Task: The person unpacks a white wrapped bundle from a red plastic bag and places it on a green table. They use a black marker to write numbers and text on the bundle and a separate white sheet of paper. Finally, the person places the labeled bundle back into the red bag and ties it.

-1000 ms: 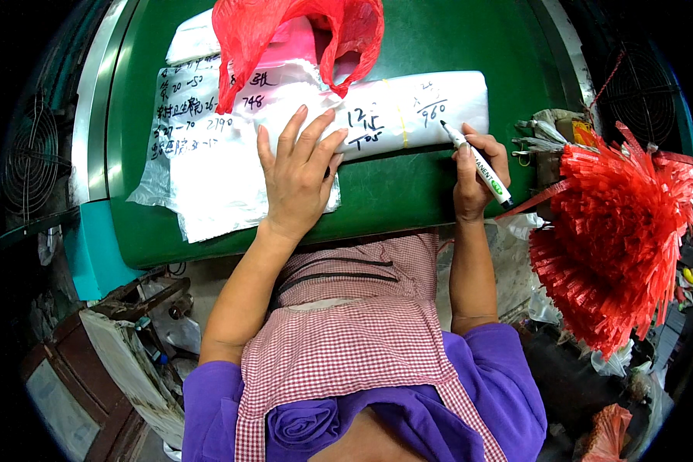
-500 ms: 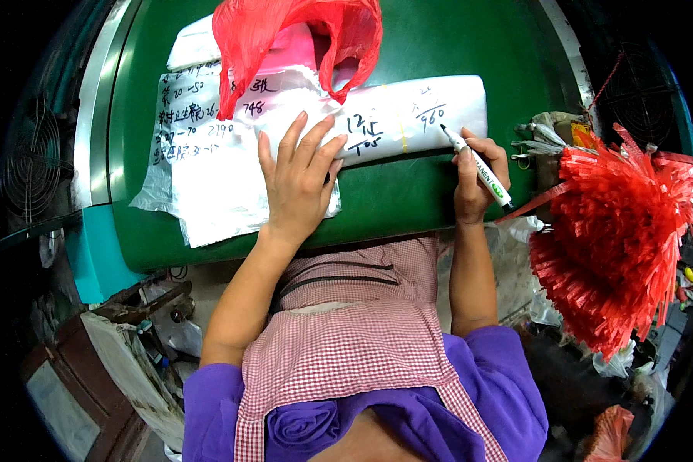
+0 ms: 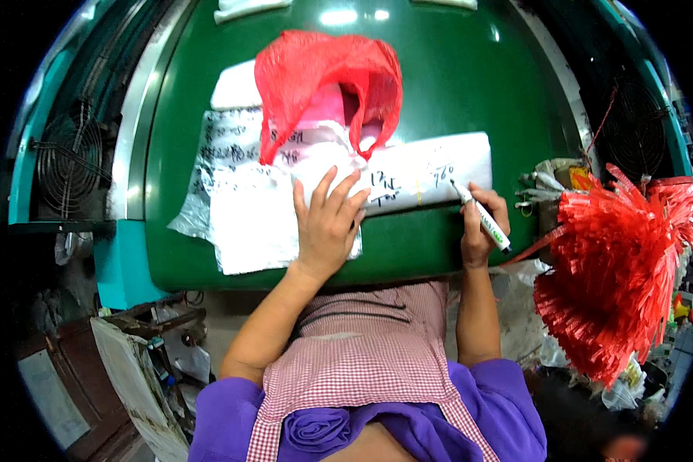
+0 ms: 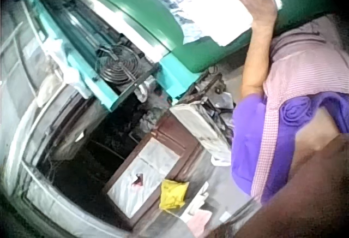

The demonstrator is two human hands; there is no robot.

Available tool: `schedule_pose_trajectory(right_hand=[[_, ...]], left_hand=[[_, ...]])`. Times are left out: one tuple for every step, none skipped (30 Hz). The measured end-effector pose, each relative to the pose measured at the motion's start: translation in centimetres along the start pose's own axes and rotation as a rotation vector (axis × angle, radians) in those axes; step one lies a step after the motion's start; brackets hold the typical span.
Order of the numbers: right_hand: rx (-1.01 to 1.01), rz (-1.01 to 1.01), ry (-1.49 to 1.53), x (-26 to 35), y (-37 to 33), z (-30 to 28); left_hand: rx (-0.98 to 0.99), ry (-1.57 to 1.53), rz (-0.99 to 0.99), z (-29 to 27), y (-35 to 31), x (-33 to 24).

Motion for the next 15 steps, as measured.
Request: schedule_pose_trajectory(right_hand=[[-0.006, 0.004, -0.01, -0.2, -0.1, -0.2], [-0.014, 0.022, -0.021, -0.3, -0.1, -0.5], [-0.012, 0.021, -0.027, -0.5, -0.1, -0.6], [-0.009, -0.035, -0.045, 0.2, 0.2, -0.4], [-0.01, -0.09, -0.077, 1.2, 0.4, -0.2], [-0.01, -0.059, -0.076, 1.3, 0.6, -0.2], [-0.001, -0.029, -0.079, 1.3, 0.8, 0.1], [-0.004, -0.062, -0.06, 1.2, 0.8, 0.4], [-0.003, -0.093, -0.043, 1.1, 0.9, 0.5], [-0.002, -0.048, -0.028, 1.0, 0.7, 0.6], [0.002, -0.002, -0.011, 0.8, 0.6, 0.6], [0.008, 0.004, -0.043, 1.1, 1.0, 0.1], [-0.007, -0.01, -0.048, 1.4, 0.8, 0.0], [-0.018, -0.025, -0.052, 1.6, 0.8, -0.1], [-0.025, -0.041, -0.055, 1.6, 1.0, 0.0]], left_hand=[[0.006, -0.003, 0.004, 0.3, 0.1, 0.0], [0.004, 0.001, 0.006, 0.5, 0.2, -0.1], [0.006, 0.003, 0.013, 0.6, 0.3, -0.2], [0.016, -0.001, 0.009, 0.8, 0.3, -0.1], [0.013, -0.004, 0.01, 1.0, 0.1, 0.0], [0.011, 0.006, 0.015, 0.8, 0.2, 0.0], [0.005, 0.01, 0.012, 0.7, 0.0, 0.2], [0.004, 0.013, 0.004, 0.6, -0.2, 0.4], [0.005, 0.016, -0.005, 0.7, -0.2, 0.4], [0.008, 0.023, -0.004, 0.5, -0.4, 0.4], [0.014, 0.026, -0.005, 0.5, -0.3, 0.2], [0.013, 0.013, 0.007, 0.7, 0.1, -0.2], [0.021, 0.017, 0.004, 0.6, -0.1, -0.3], [0.014, 0.017, 0.013, 0.5, -0.1, -0.3], [0.005, 0.017, 0.018, 0.6, 0.1, -0.2]])
Point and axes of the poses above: each hand's wrist, its own y-axis towards the middle knuckle, its own z-axis out of the palm, x = y × z, the point moved 9 cm from there along y, towards the middle knuckle, and after that the axes turned 3 degrees about -y, right-handed, at the moved point
